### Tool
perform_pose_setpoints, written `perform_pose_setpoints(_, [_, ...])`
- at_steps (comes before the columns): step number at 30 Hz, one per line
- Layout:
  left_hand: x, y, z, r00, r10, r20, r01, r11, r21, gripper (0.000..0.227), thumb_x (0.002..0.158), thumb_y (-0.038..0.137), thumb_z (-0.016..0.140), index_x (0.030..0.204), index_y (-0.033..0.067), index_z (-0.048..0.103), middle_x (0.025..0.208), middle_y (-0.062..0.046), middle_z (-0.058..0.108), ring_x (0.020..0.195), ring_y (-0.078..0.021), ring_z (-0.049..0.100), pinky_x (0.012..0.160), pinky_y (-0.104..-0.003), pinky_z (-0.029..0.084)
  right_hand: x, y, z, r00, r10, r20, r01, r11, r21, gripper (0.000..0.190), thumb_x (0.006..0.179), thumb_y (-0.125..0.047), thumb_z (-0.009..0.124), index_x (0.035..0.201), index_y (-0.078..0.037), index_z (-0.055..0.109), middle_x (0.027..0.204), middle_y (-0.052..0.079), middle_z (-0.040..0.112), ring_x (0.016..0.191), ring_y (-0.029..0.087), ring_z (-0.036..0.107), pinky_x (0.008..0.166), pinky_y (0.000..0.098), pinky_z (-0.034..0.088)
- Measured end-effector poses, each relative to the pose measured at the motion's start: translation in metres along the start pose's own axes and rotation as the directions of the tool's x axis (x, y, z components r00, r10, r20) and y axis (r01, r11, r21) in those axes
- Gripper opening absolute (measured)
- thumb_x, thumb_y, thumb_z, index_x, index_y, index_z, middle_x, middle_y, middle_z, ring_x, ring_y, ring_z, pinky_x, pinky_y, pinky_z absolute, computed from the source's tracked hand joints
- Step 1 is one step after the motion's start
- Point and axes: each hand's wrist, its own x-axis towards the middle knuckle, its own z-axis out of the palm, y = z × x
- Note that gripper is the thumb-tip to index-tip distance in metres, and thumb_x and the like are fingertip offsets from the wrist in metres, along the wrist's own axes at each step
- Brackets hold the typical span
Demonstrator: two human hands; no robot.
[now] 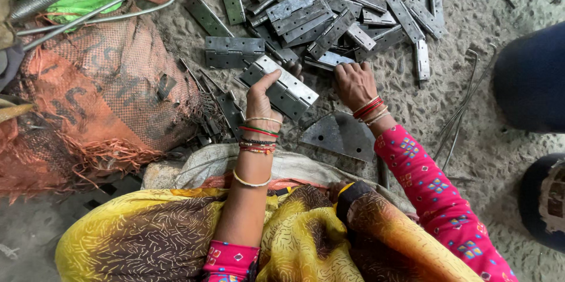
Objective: The person sits on the floor and assembles metal hinges by hand. They pick up hinge plates and pins, place the pins into the plates, and use a hammer to tap them into place. The person repeatedly handles the metal parts and uses the hammer to secure the components.
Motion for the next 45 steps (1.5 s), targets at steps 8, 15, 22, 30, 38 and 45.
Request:
perform_pose_setpoints(8, [-0.003, -0.002, 0.001, 0.977, 0.119, -0.179, -0.088, 0.981, 0.172, 0.042, 0.074, 0.018, 0.084, 0.111, 0.0053, 0.069, 0.102, -0.006, 0.071, 0.090, -0.0213, 0.070, 0.082, -0.040, 0.059, 0.007, -0.011, -0.078, 0.946, 0.315, -0.077, -0.236, 0.832, 0.503, 0.015, 0.104, -0.016, 0.064, 0.109, -0.003, 0.068, 0.082, 0.018, 0.069, 0.070, 0.028, 0.069, 0.064, 0.0370, 0.053])
perform_pose_setpoints(15, [-0.019, -0.002, 0.016, 0.992, 0.047, 0.114, -0.040, 0.997, -0.060, 0.057, 0.076, 0.040, 0.085, 0.118, 0.0056, 0.069, 0.111, -0.008, 0.070, 0.098, -0.0222, 0.069, 0.087, -0.040, 0.058, 0.035, -0.039, -0.139, 0.907, 0.304, 0.290, -0.327, 0.079, 0.942, 0.016, 0.107, -0.014, 0.066, 0.110, 0.001, 0.072, 0.091, 0.007, 0.072, 0.077, 0.012, 0.068, 0.069, 0.0279, 0.056])
perform_pose_setpoints(22, [-0.007, -0.009, 0.005, 0.991, 0.111, -0.074, -0.104, 0.991, 0.089, 0.034, 0.075, 0.012, 0.083, 0.106, 0.0025, 0.073, 0.101, -0.008, 0.072, 0.091, -0.0242, 0.070, 0.083, -0.040, 0.059, 0.060, -0.003, -0.021, 0.634, 0.635, 0.441, -0.618, 0.074, 0.782, 0.027, 0.094, -0.022, 0.075, 0.104, 0.002, 0.069, 0.091, 0.012, 0.076, 0.072, 0.015, 0.076, 0.058, 0.0324, 0.063])
perform_pose_setpoints(30, [-0.003, -0.012, 0.007, 0.989, 0.059, -0.133, -0.060, 0.998, -0.002, 0.032, 0.078, 0.018, 0.079, 0.106, 0.0038, 0.073, 0.101, -0.006, 0.073, 0.091, -0.0221, 0.070, 0.086, -0.037, 0.057, 0.065, 0.026, 0.092, 0.598, 0.783, 0.171, -0.579, 0.274, 0.768, 0.041, 0.083, -0.021, 0.094, 0.104, 0.004, 0.069, 0.090, 0.015, 0.076, 0.070, 0.019, 0.072, 0.058, 0.0331, 0.057])
perform_pose_setpoints(38, [-0.001, -0.008, 0.006, 0.963, 0.158, -0.220, -0.143, 0.986, 0.079, 0.037, 0.080, 0.020, 0.080, 0.111, 0.0029, 0.074, 0.108, -0.004, 0.074, 0.097, -0.0179, 0.069, 0.089, -0.034, 0.054, 0.040, -0.001, -0.055, 0.751, 0.626, 0.211, -0.287, 0.022, 0.958, 0.015, 0.097, -0.004, 0.076, 0.110, -0.001, 0.069, 0.099, 0.009, 0.075, 0.082, 0.017, 0.075, 0.071, 0.0331, 0.066])
perform_pose_setpoints(45, [-0.002, -0.007, 0.006, 0.968, 0.183, -0.172, -0.188, 0.982, -0.013, 0.036, 0.071, 0.011, 0.083, 0.104, 0.0024, 0.072, 0.099, -0.009, 0.072, 0.091, -0.0263, 0.068, 0.087, -0.042, 0.056, -0.071, -0.055, -0.162, 0.842, 0.279, -0.461, -0.201, 0.956, 0.213, 0.025, 0.106, 0.000, 0.070, 0.129, -0.009, 0.067, 0.101, 0.012, 0.075, 0.085, 0.024, 0.067, 0.072, 0.0311, 0.053])
